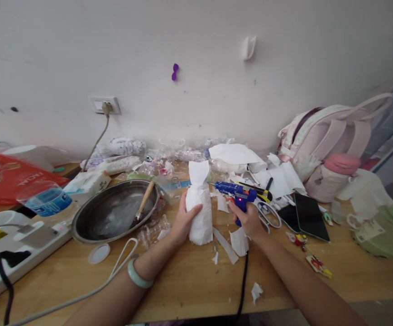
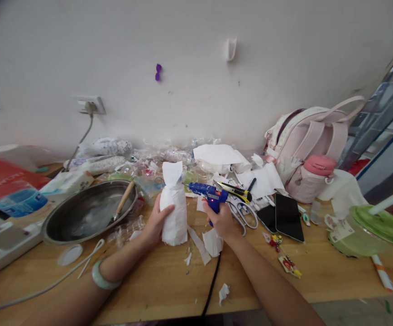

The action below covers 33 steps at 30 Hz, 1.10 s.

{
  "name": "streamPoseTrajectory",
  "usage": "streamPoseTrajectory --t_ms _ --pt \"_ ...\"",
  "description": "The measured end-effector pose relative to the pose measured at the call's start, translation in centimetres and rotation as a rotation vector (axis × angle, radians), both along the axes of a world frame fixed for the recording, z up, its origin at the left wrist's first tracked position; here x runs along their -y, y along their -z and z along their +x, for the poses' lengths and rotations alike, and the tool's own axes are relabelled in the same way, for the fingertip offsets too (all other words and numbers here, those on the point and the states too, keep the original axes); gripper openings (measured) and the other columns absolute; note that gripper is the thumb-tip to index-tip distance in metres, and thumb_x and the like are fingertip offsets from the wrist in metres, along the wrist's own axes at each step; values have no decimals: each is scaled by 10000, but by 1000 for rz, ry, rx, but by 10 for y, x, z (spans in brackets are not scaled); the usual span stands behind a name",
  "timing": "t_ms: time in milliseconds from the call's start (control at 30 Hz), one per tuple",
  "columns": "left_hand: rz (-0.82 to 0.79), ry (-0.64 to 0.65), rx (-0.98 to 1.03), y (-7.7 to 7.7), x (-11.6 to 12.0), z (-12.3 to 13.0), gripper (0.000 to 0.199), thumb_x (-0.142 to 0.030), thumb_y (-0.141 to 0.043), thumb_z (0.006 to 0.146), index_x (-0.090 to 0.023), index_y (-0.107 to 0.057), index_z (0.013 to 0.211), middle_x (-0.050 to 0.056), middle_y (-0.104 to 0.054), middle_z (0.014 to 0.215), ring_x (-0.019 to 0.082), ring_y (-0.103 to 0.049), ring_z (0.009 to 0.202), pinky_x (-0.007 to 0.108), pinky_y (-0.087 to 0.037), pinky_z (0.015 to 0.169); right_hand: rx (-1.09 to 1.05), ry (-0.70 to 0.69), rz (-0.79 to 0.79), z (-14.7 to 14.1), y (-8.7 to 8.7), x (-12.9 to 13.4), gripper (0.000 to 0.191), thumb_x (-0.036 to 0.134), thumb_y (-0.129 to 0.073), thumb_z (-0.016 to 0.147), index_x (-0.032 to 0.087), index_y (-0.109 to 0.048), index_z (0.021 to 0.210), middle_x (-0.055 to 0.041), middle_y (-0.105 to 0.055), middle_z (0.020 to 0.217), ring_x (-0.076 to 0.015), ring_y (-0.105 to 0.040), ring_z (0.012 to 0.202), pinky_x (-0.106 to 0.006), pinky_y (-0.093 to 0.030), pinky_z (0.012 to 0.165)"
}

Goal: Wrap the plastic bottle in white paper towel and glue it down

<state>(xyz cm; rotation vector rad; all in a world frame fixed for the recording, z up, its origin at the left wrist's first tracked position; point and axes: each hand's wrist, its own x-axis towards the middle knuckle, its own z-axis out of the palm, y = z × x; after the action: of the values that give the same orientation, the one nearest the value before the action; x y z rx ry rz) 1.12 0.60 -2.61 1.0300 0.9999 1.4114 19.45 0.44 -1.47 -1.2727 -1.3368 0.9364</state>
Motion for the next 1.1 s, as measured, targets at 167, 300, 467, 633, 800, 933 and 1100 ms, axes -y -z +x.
streamPoseTrajectory --t_ms 167,300,467,633,800,933,1100 --pt "-7 -5 14 1 0 0 632 -403 -680 623 -228 -453 1187 68 -564 1203 266 -487 1160 361 -378 970 -1 14 -3 1 3 -3 329 463 -622 672 202 -487 523 39 -454 392 -105 -410 373 -241 -334 400" --pt "1 -4 24 0 0 1 611 -392 -679 621 -223 -475 1172 64 -584 1182 267 -497 1152 359 -387 962 -26 21 -29 1 1 -3 341 471 -621 654 206 -470 501 47 -429 364 -102 -392 357 -242 -321 396" --pt "-62 -5 78 0 2 4 567 -377 -687 612 -214 -507 1124 60 -611 1129 265 -522 1116 353 -414 932 -222 -10 -126 0 1 -10 289 414 -667 589 186 -501 527 55 -457 383 -90 -410 388 -227 -328 427" --pt "-206 12 177 4 4 11 541 -365 -672 647 -208 -508 1138 63 -643 1050 235 -606 942 344 -484 820 -446 -86 -354 1 9 -23 244 365 -648 566 172 -506 519 59 -456 385 -61 -367 362 -198 -256 383" --pt "-442 29 280 2 2 12 452 -405 -618 727 -185 -532 1112 48 -674 832 193 -645 696 326 -522 696 -531 -131 -486 5 5 -28 200 328 -576 595 191 -462 503 67 -405 371 -63 -323 319 -201 -245 336" --pt "-544 33 362 -5 0 10 366 -412 -556 783 -149 -586 1036 35 -663 702 178 -624 578 307 -525 624 -579 -121 -556 5 4 -27 158 292 -552 632 185 -491 535 64 -425 378 -67 -352 314 -189 -279 323" --pt "-562 49 396 -8 0 10 338 -396 -552 794 -138 -608 1006 27 -658 651 164 -609 529 293 -525 600 -610 -128 -622 3 9 -26 157 255 -543 670 179 -493 543 59 -451 388 -66 -368 299 -179 -285 304"
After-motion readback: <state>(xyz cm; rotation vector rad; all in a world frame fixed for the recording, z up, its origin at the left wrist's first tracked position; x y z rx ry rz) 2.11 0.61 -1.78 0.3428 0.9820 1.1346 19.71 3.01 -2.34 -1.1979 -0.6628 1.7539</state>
